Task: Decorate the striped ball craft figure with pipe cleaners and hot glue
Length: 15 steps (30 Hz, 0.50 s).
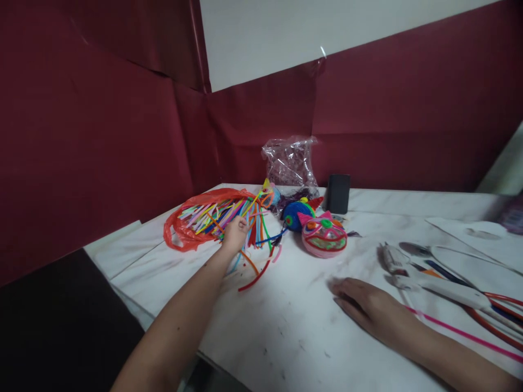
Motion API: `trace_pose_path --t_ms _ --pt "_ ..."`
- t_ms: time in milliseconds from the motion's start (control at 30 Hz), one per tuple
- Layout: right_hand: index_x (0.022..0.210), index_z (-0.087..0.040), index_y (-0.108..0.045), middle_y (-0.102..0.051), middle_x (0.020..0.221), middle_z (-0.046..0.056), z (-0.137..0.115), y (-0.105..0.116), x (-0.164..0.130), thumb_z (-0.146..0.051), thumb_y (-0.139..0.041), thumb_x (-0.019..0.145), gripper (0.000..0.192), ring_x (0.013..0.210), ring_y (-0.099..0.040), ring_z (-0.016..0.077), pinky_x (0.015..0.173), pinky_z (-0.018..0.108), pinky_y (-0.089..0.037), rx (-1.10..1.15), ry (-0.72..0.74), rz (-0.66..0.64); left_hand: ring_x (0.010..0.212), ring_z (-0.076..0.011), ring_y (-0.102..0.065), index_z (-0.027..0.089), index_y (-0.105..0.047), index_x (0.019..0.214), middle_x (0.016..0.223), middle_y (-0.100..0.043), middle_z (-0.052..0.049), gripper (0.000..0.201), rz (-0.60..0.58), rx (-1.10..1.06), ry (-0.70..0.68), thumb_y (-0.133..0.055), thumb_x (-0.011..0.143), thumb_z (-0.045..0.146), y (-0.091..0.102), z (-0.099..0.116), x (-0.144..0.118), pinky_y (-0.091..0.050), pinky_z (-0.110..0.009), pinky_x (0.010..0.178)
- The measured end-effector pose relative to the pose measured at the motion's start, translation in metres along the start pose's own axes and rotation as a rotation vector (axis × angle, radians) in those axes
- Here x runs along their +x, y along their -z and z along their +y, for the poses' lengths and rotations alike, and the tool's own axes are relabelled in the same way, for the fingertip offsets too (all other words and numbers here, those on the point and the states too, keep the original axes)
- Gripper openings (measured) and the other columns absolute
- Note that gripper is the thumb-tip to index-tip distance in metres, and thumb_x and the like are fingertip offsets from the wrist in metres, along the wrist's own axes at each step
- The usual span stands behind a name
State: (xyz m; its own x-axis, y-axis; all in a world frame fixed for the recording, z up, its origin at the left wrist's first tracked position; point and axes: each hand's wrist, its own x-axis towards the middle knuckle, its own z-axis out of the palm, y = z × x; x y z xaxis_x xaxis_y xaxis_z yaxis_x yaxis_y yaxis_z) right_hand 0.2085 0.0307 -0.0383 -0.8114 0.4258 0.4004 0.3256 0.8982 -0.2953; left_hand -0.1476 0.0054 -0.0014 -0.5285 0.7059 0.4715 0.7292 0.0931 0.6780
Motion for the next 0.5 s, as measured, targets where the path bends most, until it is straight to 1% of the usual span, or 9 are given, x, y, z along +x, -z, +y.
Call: trace_pose_path --t_ms 100,233,400,500 --pt "0.092 -0.020 -0.060 -0.064 0.084 0.006 -0.006 0.005 0.002 -0.028 -0.043 0.090 0.019 0.078 -0.062 0.0184 0.072 0.029 -0.050 -0.011 -0.018 -0.015 0.065 -0.0145 -0.058 0.018 -0.059 0.075 0.069 -0.063 -0.001 0.005 -0.019 0.053 -0.016 -0.056 0.071 0.018 0.006 -0.001 0.002 -0.044 -0.024 0.063" --pt "0.089 -0.018 -0.057 -0.062 0.083 0.006 -0.013 0.011 0.005 -0.020 -0.043 0.088 0.014 0.080 -0.060 0.0184 0.074 0.030 -0.048 -0.033 -0.040 -0.076 0.069 -0.0175 -0.059 0.019 -0.061 0.083 0.072 -0.064 -0.002 0.015 -0.029 0.098 -0.079 -0.053 0.075 0.028 0.009 0.003 0.002 -0.045 -0.028 0.066" --pt "0.088 -0.018 -0.055 -0.060 0.083 0.006 -0.015 0.013 0.007 -0.018 -0.044 0.087 0.011 0.079 -0.058 0.0185 0.072 0.030 -0.047 -0.053 -0.072 -0.088 0.077 -0.0183 -0.060 0.019 -0.062 0.085 0.084 -0.065 -0.004 0.018 -0.104 0.163 -0.210 -0.051 0.076 0.029 0.006 0.010 0.000 -0.045 -0.029 0.074" --pt "0.087 -0.018 -0.055 -0.060 0.082 0.006 -0.017 0.014 0.007 -0.018 -0.043 0.087 0.012 0.078 -0.058 0.0185 0.072 0.030 -0.047 -0.051 -0.081 -0.093 0.084 -0.0185 -0.060 0.020 -0.063 0.085 0.090 -0.066 -0.004 0.017 -0.148 0.228 -0.249 -0.050 0.077 0.028 0.007 0.012 0.000 -0.045 -0.028 0.078"
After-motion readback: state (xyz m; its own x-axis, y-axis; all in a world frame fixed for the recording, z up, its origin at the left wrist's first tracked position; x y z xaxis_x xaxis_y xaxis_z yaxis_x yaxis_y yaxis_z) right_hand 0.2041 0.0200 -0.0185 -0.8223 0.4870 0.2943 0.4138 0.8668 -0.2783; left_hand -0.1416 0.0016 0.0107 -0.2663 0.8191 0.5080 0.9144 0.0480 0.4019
